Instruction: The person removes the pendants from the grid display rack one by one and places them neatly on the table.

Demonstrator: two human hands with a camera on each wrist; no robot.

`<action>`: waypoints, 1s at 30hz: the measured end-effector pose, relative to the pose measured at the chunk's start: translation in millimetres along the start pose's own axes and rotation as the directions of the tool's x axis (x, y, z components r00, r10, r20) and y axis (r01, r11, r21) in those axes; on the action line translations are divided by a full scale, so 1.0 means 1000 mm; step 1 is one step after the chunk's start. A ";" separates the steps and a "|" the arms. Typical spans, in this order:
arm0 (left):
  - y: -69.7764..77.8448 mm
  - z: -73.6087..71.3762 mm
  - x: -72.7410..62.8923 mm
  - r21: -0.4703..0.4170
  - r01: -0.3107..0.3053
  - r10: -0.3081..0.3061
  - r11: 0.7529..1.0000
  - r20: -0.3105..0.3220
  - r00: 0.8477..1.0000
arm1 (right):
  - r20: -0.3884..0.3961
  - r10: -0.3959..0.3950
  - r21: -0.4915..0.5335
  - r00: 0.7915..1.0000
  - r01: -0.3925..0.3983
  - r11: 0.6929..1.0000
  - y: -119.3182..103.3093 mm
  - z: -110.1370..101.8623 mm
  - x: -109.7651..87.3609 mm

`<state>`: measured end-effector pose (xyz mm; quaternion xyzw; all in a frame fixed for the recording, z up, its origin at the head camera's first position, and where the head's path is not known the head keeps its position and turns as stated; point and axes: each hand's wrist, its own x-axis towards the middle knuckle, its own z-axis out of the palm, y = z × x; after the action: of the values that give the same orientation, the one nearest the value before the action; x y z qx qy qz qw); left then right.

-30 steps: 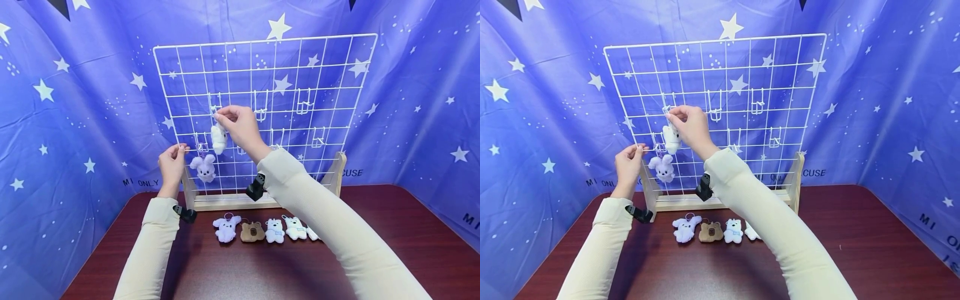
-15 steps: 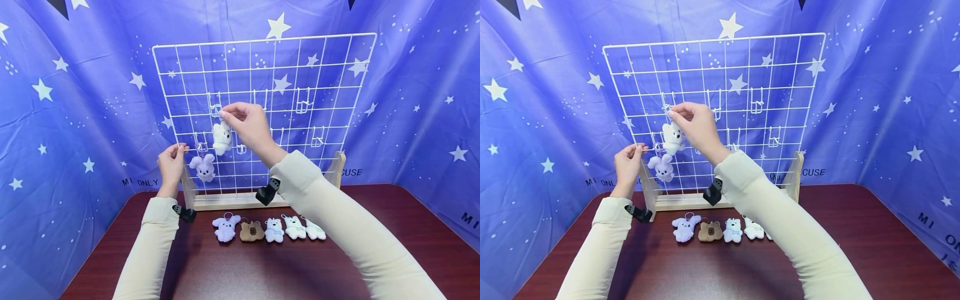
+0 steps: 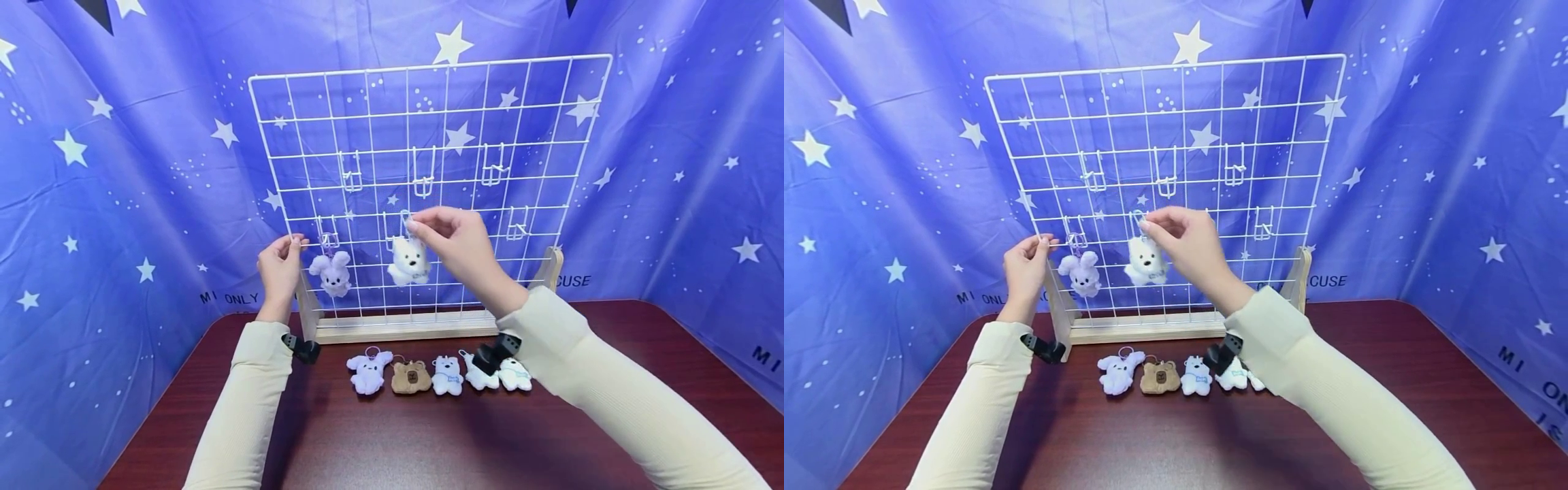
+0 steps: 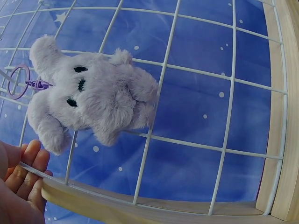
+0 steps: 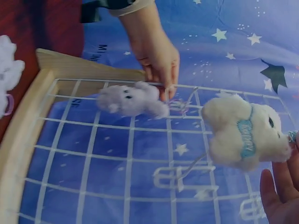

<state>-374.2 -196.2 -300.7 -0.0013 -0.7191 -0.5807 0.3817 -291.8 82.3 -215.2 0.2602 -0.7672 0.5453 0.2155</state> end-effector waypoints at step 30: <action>0.003 -0.001 -0.002 -0.007 0.000 0.000 1.000 0.004 1.000 | 0.011 0.157 -0.092 0.988 -0.155 0.984 0.140 -0.114 -0.125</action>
<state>-371.3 -194.9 -299.1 -0.0037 -0.7178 -0.5831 0.3804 -278.8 249.1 -357.9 0.1942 -0.8111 0.5227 0.1766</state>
